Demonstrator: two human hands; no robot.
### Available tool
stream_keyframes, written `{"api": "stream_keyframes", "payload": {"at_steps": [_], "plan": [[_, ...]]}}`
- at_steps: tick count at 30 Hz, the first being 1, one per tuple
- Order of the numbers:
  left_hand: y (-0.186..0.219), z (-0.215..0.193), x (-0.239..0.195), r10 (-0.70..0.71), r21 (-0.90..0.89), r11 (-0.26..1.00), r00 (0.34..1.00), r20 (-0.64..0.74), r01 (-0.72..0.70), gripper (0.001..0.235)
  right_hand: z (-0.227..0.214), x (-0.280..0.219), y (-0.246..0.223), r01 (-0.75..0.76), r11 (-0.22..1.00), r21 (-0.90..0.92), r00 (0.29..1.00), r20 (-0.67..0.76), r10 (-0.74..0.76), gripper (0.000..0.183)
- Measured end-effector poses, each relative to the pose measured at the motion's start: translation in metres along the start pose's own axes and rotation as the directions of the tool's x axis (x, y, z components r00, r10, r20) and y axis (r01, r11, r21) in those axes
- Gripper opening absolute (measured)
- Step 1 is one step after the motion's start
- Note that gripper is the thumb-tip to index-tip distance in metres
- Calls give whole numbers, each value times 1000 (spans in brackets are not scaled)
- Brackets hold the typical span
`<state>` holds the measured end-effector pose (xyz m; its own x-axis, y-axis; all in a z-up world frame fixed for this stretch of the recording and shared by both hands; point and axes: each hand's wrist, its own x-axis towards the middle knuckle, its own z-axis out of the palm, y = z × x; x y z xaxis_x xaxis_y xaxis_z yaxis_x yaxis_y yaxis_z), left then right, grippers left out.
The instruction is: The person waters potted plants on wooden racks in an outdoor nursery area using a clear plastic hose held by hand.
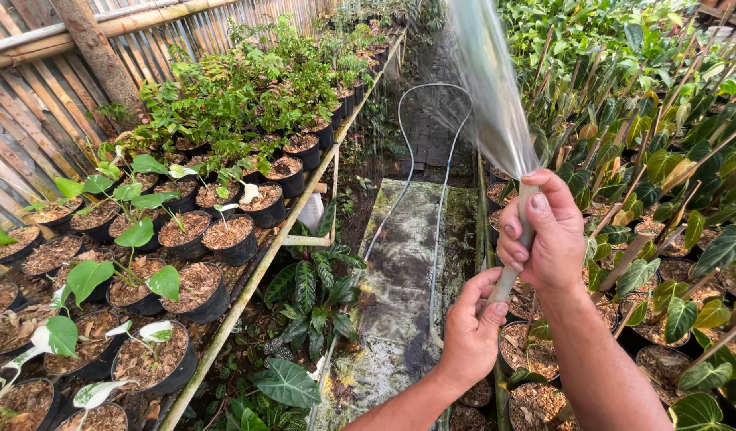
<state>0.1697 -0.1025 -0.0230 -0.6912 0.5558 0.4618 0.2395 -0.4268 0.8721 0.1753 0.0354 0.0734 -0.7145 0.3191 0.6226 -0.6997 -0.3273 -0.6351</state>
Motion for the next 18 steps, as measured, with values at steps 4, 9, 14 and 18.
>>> {"api": "stream_keyframes", "payload": {"at_steps": [4, 9, 14, 18], "plan": [[1, 0, -4, -7, -4, 1000, 1000, -10, 7, 37, 2, -1, 1, 2, 1000, -15, 1000, 6, -2, 22], [1, 1, -3, -14, -61, 998, 1000, -8, 14, 36, 3, -1, 1, -3, 1000, -10, 1000, 8, 3, 22], [0, 2, -5, 3, -63, 998, 1000, -15, -3, 36, 3, -1, 1, -17, 1000, 12, 1000, 7, 17, 22], [1, 1, -5, -31, -27, 999, 999, -20, 30, 36, 4, 1, 2, -16, 1000, 19, 1000, 21, 16, 22]]}}
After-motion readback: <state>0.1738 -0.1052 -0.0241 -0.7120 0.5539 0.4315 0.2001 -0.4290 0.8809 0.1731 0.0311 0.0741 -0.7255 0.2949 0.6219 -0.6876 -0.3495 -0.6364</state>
